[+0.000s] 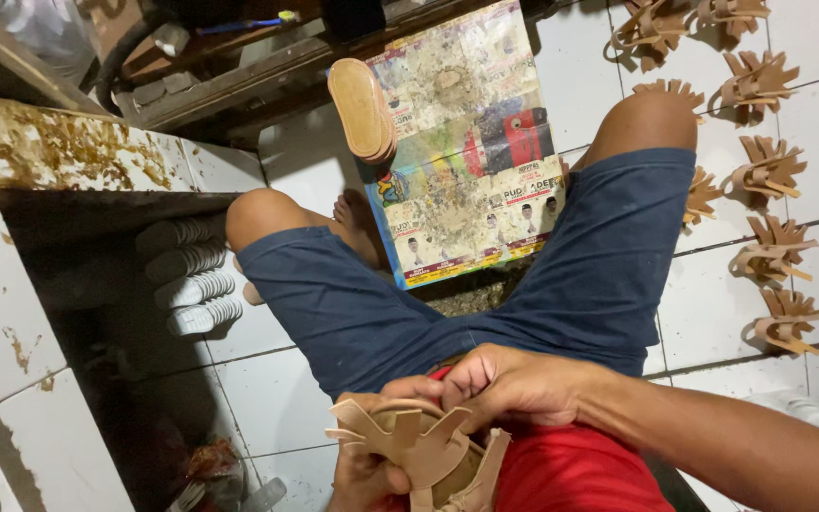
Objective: The person sits on the floor and assembles a sandal by hand. They place a star-shaped upper onto a sole, fold the tabs around the edges, and press them into place. The person then picks up another sole and repeats the process.
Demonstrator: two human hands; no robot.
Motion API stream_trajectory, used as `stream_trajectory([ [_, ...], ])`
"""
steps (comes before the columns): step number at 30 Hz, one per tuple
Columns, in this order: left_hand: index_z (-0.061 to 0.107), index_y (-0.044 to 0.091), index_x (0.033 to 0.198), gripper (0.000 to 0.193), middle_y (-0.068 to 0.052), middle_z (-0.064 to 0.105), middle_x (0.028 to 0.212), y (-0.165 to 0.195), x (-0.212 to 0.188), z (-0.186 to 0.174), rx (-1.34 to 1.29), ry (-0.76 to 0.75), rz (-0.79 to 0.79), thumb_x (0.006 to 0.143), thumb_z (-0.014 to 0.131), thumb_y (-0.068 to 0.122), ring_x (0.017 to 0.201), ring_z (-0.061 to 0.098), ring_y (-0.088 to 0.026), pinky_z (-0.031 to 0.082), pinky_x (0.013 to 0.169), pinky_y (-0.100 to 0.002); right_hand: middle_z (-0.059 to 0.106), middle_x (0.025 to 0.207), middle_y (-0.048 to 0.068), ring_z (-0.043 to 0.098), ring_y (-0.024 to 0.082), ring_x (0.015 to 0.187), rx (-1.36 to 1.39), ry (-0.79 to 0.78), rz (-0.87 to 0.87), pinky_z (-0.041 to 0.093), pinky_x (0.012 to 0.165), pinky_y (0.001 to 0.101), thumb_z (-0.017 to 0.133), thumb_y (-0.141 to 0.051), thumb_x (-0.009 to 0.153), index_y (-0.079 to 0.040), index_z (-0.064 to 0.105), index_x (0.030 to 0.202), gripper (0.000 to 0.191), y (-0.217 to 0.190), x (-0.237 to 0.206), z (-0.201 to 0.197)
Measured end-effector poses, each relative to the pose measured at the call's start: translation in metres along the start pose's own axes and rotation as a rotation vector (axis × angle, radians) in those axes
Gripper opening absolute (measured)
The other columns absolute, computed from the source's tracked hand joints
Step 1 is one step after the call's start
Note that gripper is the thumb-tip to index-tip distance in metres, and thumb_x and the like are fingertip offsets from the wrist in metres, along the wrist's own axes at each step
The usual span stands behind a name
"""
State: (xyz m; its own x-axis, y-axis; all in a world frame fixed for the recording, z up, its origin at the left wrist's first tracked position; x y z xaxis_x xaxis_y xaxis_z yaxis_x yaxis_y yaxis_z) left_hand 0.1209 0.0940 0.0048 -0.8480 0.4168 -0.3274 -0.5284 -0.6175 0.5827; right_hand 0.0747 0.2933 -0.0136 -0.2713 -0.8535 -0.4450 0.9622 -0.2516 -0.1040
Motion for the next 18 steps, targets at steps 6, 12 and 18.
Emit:
stream_trajectory([
  [6,0.037,0.009,0.138,0.07,-0.038,0.056,0.131,0.002,-0.003,-0.011,-0.004,-0.091,0.086,0.09,0.087,0.017,0.113,0.067,-0.04,0.059,0.093,-0.05,0.067,0.081,0.003,0.063,0.008,0.072,-0.107,-0.114,0.065,0.05,0.065,0.0228,0.079,-0.001,0.089,0.003,0.067,0.092,0.013,0.01,0.014,-0.019],
  [12,0.041,0.005,0.136,0.066,-0.029,0.057,0.132,0.002,0.001,-0.001,0.058,-0.111,0.112,0.089,0.085,0.019,0.118,0.063,-0.032,0.055,0.099,-0.044,0.061,0.093,-0.002,0.06,0.006,0.077,-0.304,-0.308,0.209,0.045,0.058,0.0219,0.081,0.006,0.079,-0.007,0.046,0.146,0.076,0.002,0.044,-0.028],
  [18,0.046,0.002,0.135,0.062,-0.02,0.058,0.134,0.026,0.02,0.015,0.278,-0.08,0.007,0.088,0.083,0.02,0.123,0.06,-0.024,0.051,0.105,-0.037,0.06,0.133,0.009,0.062,0.023,0.118,-0.339,0.101,-0.16,0.054,0.099,0.0346,0.077,0.003,0.071,-0.018,0.018,0.163,0.111,-0.038,-0.014,0.016],
])
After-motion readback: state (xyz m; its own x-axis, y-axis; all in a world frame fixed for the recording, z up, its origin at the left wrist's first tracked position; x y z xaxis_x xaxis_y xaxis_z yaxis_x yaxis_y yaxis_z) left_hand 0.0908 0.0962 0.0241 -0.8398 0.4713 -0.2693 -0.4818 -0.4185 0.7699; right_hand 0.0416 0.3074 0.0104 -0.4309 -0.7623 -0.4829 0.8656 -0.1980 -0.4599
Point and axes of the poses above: each hand's wrist, its own x-axis towards the middle knuckle, its own z-axis out of the palm, y = z × x, the point moved 3 cm from there along x, towards the middle knuckle
